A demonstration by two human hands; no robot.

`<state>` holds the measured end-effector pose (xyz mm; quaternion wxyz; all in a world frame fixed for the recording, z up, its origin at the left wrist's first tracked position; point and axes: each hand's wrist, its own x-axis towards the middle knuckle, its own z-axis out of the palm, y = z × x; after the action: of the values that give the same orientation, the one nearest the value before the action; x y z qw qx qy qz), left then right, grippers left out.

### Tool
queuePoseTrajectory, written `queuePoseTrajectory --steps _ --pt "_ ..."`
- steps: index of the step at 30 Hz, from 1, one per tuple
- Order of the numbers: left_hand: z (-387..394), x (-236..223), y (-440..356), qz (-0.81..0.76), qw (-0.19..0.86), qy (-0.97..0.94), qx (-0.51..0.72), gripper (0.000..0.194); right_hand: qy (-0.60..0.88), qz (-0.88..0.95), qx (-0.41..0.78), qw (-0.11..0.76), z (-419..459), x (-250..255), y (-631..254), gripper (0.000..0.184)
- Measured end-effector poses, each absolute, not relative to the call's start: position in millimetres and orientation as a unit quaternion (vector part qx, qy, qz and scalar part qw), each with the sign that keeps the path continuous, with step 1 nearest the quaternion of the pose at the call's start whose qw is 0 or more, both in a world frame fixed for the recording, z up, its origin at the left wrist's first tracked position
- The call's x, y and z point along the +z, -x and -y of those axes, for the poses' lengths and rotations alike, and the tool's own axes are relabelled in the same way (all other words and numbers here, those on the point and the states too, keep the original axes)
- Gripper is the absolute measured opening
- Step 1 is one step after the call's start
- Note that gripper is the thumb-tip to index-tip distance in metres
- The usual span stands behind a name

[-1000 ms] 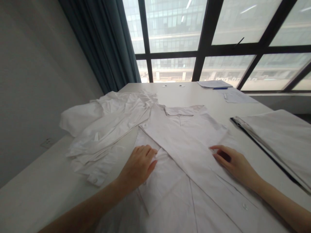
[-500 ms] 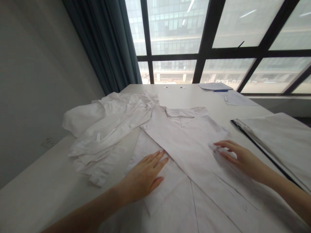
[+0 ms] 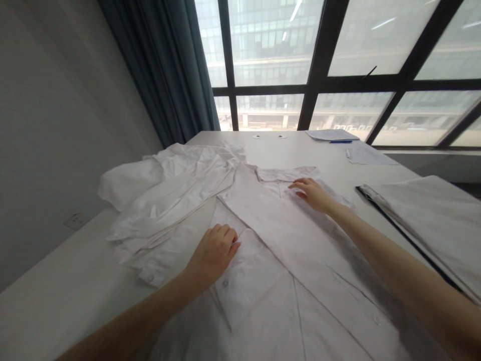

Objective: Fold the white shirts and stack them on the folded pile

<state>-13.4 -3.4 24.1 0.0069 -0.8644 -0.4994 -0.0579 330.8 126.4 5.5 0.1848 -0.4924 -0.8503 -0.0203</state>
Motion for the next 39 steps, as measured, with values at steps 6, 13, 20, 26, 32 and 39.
queuePoseTrajectory --steps 6,13,20,26,32,39 --pt "11.3 44.0 9.1 0.574 -0.053 0.815 0.056 0.020 0.509 0.848 -0.036 0.145 -144.8 5.5 -323.0 0.010" --pt "15.3 48.1 7.3 0.572 -0.009 0.814 0.100 0.016 0.550 0.816 -0.084 0.156 -139.6 1.7 -312.8 0.019" --pt "20.6 38.3 4.0 0.411 0.018 0.909 -0.061 0.024 0.558 0.804 -0.078 0.192 -125.9 -2.6 -303.2 0.024" --pt "23.0 16.0 6.5 0.299 -0.059 0.951 -0.048 0.059 0.511 0.836 -0.017 0.200 -113.5 -15.1 -303.9 0.024" --pt "21.8 12.7 8.7 0.307 -0.082 0.947 -0.045 0.059 0.500 0.838 -0.015 0.219 -102.3 -11.1 -304.7 0.038" --pt "23.3 15.6 6.9 0.309 -0.079 0.947 -0.035 0.059 0.371 0.910 0.098 0.160 -54.3 0.4 -265.8 0.047"
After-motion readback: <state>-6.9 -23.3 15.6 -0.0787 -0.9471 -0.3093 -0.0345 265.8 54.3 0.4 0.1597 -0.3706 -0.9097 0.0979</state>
